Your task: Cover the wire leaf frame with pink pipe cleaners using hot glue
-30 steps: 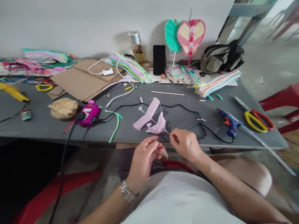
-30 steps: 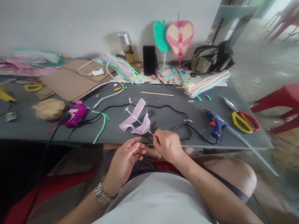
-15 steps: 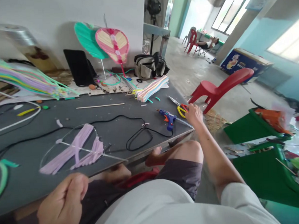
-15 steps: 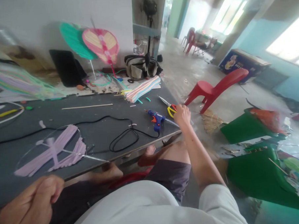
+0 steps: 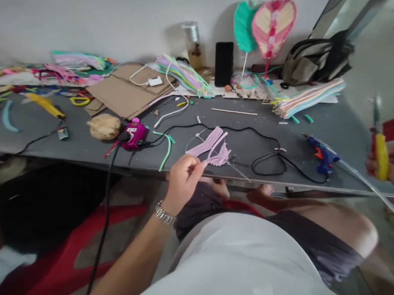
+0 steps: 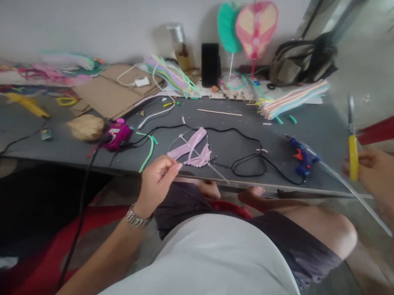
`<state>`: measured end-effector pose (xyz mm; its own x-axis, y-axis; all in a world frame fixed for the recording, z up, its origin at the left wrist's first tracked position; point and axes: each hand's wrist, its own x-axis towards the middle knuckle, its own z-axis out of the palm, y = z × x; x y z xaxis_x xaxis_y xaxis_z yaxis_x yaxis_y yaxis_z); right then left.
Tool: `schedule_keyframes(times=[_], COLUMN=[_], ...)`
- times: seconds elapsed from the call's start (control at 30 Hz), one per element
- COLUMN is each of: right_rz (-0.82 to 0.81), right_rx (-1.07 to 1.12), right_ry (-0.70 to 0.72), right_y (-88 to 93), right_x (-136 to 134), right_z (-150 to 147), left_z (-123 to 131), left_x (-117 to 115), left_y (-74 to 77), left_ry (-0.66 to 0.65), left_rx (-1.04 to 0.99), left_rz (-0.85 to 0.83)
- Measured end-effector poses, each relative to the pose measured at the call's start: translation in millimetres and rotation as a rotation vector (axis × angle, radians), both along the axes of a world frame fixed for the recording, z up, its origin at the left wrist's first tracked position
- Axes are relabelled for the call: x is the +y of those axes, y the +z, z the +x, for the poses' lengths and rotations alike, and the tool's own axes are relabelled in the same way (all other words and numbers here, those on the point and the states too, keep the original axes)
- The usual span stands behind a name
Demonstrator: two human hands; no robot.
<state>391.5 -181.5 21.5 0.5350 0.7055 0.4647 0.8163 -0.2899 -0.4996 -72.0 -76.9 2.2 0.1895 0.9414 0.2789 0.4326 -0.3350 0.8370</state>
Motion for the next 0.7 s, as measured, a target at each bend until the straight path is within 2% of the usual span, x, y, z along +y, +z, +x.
schedule_keyframes(times=[0.07,0.13,0.2,0.23,0.27,0.37,0.5,0.7], right_rz=[-0.133,-0.263,-0.448,-0.525,-0.537,-0.544,-0.415,-0.388], right_rx=[0.297,0.597,0.678,0.639,0.540,0.117,-0.242,-0.391], right_ry=[0.137,0.327,0.523,0.612,0.642,0.617,0.613,0.561], right_y=[-5.7,-11.2,-15.7,-17.6,-19.3,-25.2,-35.3,-37.4], right_x=[-19,-39,-52,-54,-54,-49,-43,-36], right_z=[-17,-56,-104,-127,-147,-180,-185,-186], left_z=[5,15,27,33,38,47,50,55], left_x=[6,13,20,24,28,39,48,55], left_y=[0.0,0.2,0.6,0.8,1.1,1.1,-4.0,-16.4], left_ry=[-0.043,-0.101,-0.163,-0.189,-0.208,-0.254,-0.316,-0.296], left_rx=[-0.045,-0.071,-0.052,-0.030,-0.010,0.009,-0.040,-0.091], left_rz=[-0.057,-0.102,-0.104,-0.092,-0.079,-0.089,-0.203,-0.302])
